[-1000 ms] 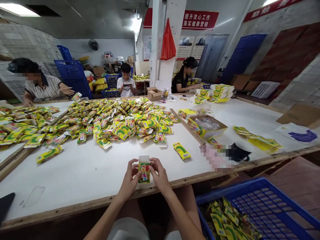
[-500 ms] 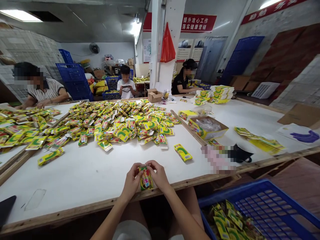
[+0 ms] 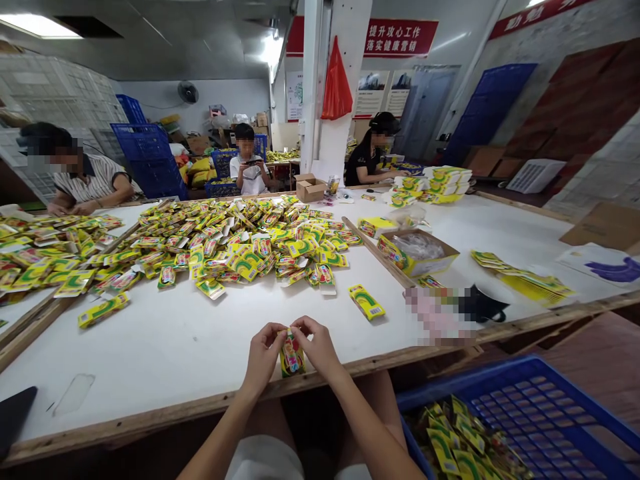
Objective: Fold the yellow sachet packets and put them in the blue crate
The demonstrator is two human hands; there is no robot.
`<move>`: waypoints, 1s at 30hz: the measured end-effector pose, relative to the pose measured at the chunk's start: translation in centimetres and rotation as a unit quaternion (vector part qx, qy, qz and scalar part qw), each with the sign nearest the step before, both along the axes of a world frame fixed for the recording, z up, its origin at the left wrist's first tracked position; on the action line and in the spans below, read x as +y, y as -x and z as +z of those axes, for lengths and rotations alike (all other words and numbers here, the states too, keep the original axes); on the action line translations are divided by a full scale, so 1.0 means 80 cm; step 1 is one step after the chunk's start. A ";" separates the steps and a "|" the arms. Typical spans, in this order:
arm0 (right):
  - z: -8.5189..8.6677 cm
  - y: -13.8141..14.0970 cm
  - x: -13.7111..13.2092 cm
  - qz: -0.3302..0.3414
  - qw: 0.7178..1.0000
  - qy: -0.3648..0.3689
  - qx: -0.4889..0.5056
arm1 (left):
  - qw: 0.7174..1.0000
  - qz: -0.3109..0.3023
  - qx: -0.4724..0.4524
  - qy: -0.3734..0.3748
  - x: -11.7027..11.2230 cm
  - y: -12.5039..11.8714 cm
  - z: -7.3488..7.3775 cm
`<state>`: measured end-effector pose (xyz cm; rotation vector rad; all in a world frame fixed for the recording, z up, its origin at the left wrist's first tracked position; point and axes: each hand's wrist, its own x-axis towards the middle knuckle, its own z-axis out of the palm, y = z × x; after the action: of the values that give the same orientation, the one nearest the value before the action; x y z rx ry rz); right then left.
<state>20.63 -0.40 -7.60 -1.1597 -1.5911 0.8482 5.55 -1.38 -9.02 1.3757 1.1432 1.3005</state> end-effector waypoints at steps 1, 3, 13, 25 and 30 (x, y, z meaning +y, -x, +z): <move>-0.002 0.000 -0.001 0.006 1.000 0.001 0.005 | 1.000 -0.002 0.007 0.002 -0.002 0.000 -0.001; -0.008 0.002 -0.004 0.027 0.999 0.012 0.027 | 1.000 -0.006 0.025 0.002 -0.007 0.002 -0.003; 0.026 -0.147 -0.074 -0.230 0.969 -0.031 -0.081 | 0.918 0.144 0.344 -0.134 0.062 0.107 -0.010; -0.003 -0.189 -0.110 -0.269 0.956 0.022 -0.118 | 0.880 0.158 0.424 -0.143 0.106 0.175 0.019; -0.003 -0.043 -0.052 -0.069 0.997 -0.016 0.017 | 0.972 0.009 0.199 -0.126 0.031 0.088 0.038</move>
<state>24.04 -4.55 -7.86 -1.2111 -1.4743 0.7459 -1.45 1.12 -6.01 1.8813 1.2861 1.2459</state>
